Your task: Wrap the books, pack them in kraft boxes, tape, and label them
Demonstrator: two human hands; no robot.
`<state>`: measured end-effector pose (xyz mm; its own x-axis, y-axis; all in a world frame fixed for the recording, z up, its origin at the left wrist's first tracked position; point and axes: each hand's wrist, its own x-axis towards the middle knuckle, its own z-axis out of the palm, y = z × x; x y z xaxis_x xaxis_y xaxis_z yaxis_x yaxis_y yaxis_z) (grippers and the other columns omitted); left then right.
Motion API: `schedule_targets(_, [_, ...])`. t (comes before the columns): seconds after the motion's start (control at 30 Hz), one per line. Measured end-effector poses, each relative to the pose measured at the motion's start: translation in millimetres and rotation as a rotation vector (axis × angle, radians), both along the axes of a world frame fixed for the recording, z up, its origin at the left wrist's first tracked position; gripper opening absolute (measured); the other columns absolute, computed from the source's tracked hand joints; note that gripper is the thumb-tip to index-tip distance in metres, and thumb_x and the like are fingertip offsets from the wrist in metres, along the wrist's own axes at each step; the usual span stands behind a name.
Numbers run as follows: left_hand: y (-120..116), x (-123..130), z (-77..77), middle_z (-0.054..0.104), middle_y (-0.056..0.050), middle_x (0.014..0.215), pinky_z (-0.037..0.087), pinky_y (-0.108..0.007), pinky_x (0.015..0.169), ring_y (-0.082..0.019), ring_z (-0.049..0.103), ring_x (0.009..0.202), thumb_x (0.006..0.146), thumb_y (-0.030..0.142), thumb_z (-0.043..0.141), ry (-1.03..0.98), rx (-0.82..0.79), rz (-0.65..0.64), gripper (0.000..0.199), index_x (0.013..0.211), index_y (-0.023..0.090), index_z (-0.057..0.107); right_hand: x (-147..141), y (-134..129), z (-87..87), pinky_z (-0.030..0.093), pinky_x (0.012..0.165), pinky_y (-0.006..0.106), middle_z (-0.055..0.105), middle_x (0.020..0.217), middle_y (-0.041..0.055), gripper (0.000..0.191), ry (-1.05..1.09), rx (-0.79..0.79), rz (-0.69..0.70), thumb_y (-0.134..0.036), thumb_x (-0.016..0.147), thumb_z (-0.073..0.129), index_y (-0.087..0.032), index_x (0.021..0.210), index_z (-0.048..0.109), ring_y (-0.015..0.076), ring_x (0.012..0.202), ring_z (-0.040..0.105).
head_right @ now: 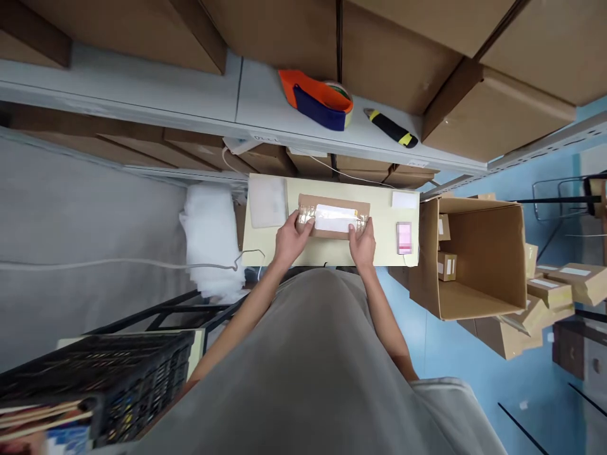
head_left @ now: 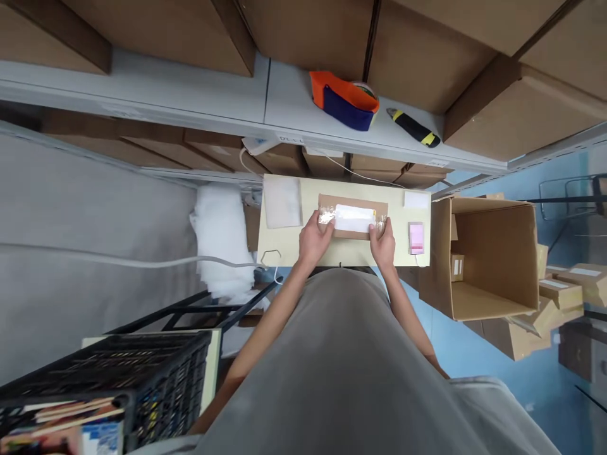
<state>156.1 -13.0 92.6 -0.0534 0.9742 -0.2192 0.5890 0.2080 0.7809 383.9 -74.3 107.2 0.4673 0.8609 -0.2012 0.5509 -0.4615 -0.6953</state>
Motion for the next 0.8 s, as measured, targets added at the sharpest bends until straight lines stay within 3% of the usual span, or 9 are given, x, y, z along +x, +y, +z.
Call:
schedule_targets(0.13, [4, 24, 6.4, 0.066, -0.029, 0.16, 0.054, -0.058, 0.125, -0.048, 0.064, 0.151, 0.098, 0.072, 0.073, 0.109, -0.002, 0.056, 0.093, 0.163, 0.008, 0.055, -7, 15, -5.6, 0.056, 0.121, 0.063, 0.066, 0.163, 0.0308, 0.105, 0.011, -0.126, -0.097, -0.087, 0.101, 0.057, -0.008, 0.17, 0.047, 0.0483, 0.147, 0.068])
schedule_targets(0.27, [7, 36, -2.5, 0.067, -0.033, 0.152, 0.048, -0.064, 0.127, -0.053, 0.06, 0.15, 0.089, 0.072, 0.085, 0.161, 0.052, 0.087, 0.099, 0.158, 0.007, 0.056, -6, 23, -13.0, 0.059, 0.11, 0.065, 0.078, 0.141, 0.0316, 0.104, -0.035, -0.222, -0.124, -0.086, 0.098, 0.065, -0.009, 0.165, 0.052, 0.0513, 0.127, 0.078])
schedule_targets(0.33, [8, 37, -11.2, 0.067, -0.032, 0.149, 0.046, -0.065, 0.127, -0.053, 0.059, 0.148, 0.087, 0.068, 0.088, 0.161, 0.087, 0.111, 0.094, 0.153, 0.01, 0.057, -1, 23, -17.8, 0.06, 0.109, 0.064, 0.078, 0.141, 0.029, 0.094, -0.034, -0.198, -0.11, -0.085, 0.105, 0.052, -0.012, 0.164, 0.054, 0.0491, 0.125, 0.079])
schedule_targets(0.43, [11, 33, -23.7, 0.07, -0.025, 0.14, 0.049, -0.06, 0.123, -0.045, 0.063, 0.14, 0.092, 0.057, 0.086, 0.103, 0.121, 0.157, 0.068, 0.141, 0.016, 0.062, 12, 19, -23.1, 0.06, 0.112, 0.062, 0.077, 0.148, 0.0235, 0.086, 0.025, -0.129, -0.054, -0.078, 0.113, 0.026, -0.017, 0.166, 0.055, 0.045, 0.13, 0.077])
schedule_targets(0.57, [16, 21, -34.5, 0.075, -0.016, 0.131, 0.055, -0.048, 0.114, -0.033, 0.07, 0.123, 0.101, 0.043, 0.075, -0.019, 0.118, 0.222, 0.035, 0.127, 0.021, 0.067, 27, 14, -24.6, 0.057, 0.121, 0.055, 0.073, 0.158, 0.0164, 0.084, 0.13, -0.028, 0.047, -0.077, 0.114, 0.022, -0.021, 0.169, 0.055, 0.0388, 0.143, 0.072])
schedule_targets(0.8, [17, 13, -38.2, 0.078, -0.012, 0.131, 0.057, -0.04, 0.104, -0.027, 0.072, 0.109, 0.1, 0.039, 0.074, -0.125, 0.074, 0.251, 0.031, 0.126, 0.021, 0.07, 32, 13, -35.4, 0.048, 0.133, 0.054, 0.073, 0.159, 0.014, 0.085, 0.25, 0.096, -0.009, -0.078, 0.116, 0.022, -0.021, 0.161, 0.066, 0.0315, 0.156, 0.062])
